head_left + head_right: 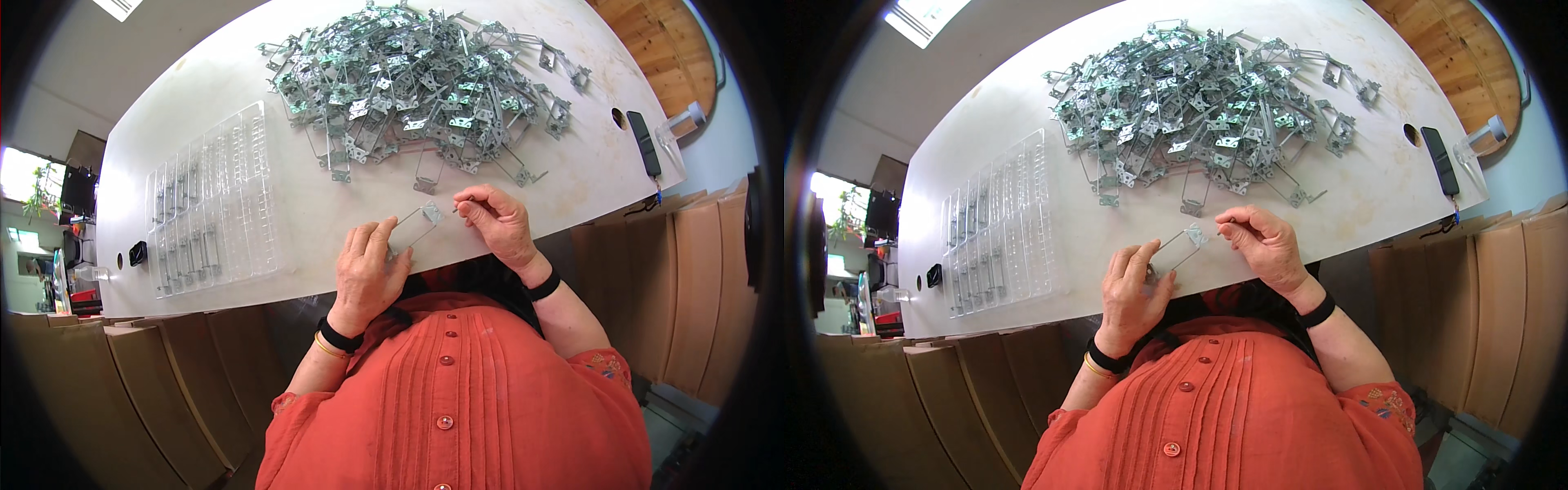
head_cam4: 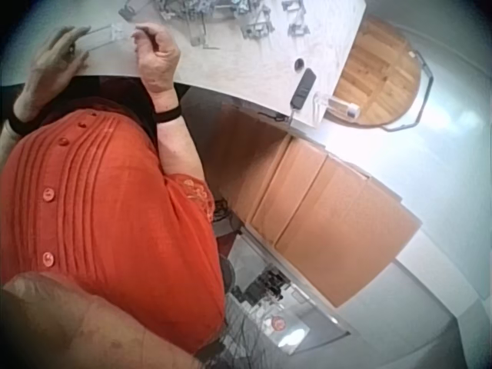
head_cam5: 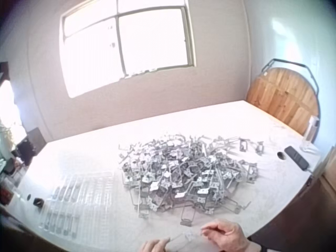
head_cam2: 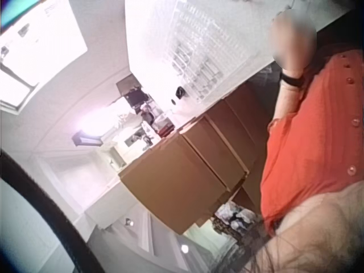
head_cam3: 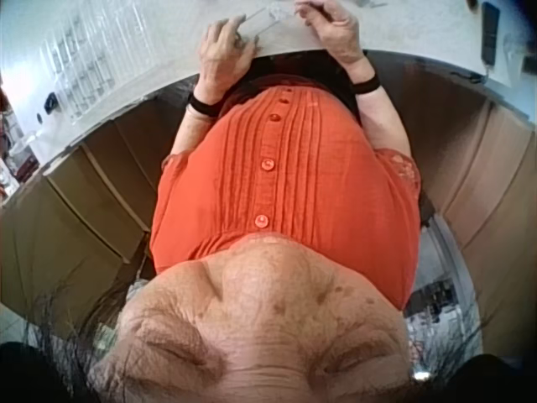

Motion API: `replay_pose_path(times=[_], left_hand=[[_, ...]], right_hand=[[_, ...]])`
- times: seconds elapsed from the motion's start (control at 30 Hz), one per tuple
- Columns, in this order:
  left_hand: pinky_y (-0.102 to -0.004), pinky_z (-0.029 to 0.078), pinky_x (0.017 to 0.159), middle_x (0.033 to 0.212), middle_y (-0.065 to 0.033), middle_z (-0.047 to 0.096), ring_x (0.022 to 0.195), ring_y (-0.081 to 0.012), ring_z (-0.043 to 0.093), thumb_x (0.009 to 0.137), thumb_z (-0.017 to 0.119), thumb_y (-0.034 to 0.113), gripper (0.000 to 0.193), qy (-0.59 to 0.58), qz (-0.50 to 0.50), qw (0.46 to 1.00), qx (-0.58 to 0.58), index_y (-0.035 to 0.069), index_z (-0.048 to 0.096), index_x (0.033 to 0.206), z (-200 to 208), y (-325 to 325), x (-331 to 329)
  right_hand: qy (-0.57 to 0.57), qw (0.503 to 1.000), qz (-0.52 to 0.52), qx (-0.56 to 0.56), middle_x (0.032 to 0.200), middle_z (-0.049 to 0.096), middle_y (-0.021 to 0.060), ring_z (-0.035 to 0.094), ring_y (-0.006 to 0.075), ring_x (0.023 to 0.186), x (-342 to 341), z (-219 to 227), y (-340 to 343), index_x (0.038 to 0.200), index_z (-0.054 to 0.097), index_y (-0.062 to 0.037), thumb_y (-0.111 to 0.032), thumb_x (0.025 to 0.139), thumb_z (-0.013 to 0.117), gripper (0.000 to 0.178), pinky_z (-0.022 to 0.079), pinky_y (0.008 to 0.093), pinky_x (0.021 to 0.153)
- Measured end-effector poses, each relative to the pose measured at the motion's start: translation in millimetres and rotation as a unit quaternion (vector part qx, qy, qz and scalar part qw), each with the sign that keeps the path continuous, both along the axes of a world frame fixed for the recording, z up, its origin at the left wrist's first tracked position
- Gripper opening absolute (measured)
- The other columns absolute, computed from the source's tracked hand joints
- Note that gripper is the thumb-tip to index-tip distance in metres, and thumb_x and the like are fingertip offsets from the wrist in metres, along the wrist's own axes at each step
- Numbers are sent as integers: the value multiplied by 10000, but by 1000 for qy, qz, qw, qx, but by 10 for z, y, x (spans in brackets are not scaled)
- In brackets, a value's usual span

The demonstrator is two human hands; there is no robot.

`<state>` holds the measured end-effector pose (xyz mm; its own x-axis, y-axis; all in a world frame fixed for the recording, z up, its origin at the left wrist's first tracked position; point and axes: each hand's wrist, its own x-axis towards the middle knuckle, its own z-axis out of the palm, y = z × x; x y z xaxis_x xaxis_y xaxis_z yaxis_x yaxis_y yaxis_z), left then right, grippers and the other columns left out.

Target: The person assembles small metal hardware components by hand at a white table. They pick up individual pieces from a pile, fit them together, and place the assembled units into a clear plastic tray. The process is repeated continuously throughout the clip.

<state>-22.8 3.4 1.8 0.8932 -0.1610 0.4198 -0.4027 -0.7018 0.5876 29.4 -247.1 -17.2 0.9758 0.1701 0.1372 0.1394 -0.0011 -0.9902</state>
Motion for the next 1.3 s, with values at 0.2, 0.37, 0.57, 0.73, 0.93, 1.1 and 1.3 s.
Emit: replay_pose_path(times=[0.2,0.37,0.57,0.73,0.93,1.1,1.3], left_hand=[[-383,561,797,1097,-139,667,893,-282,667,803,825,38,495,29,-22,997,-67,26,682,1277,-39,11,15],[-378,559,804,1086,-136,667,902,-283,673,794,815,28,485,20,-50,995,-87,28,678,1259,-96,32,61],[-371,553,791,1058,-128,656,882,-266,656,789,813,21,497,63,-42,991,-109,33,678,1267,-56,43,43],[-358,550,777,1054,-121,652,869,-247,643,785,814,11,507,57,-44,990,-120,37,685,1275,-73,48,45],[-351,549,756,1057,-115,648,858,-237,641,778,818,9,523,54,-44,989,-128,48,694,1285,-85,48,46],[-350,551,749,1058,-113,650,860,-236,645,771,818,3,536,59,-44,989,-127,54,696,1290,-76,55,40],[-355,554,761,1060,-114,653,870,-240,651,768,821,-1,545,50,-50,989,-129,53,694,1295,-79,58,54]], right_hand=[[14,999,-5,38,973,723,-27,637,44,833,13,21,23,1186,764,-51,-97,1050,722,150,537,214,743],[40,996,-38,75,982,726,-30,634,39,839,21,31,120,1186,759,-59,-117,1050,730,150,533,210,743],[32,996,-44,76,966,707,-39,620,35,836,34,26,222,1153,745,-60,-117,1040,748,127,510,206,748],[12,998,-35,49,972,703,-41,607,37,843,22,-7,256,1134,741,-54,-103,1031,758,115,498,212,756],[-11,999,-31,4,975,712,-16,630,68,864,27,-15,261,1114,747,-35,-74,1025,755,97,520,236,782],[-41,998,-26,-38,977,722,13,655,89,866,32,16,262,1115,753,-32,-53,1018,749,99,532,248,781],[-65,996,-26,-52,992,722,28,663,100,864,38,9,267,1146,757,-29,-33,1011,745,136,537,256,776]])
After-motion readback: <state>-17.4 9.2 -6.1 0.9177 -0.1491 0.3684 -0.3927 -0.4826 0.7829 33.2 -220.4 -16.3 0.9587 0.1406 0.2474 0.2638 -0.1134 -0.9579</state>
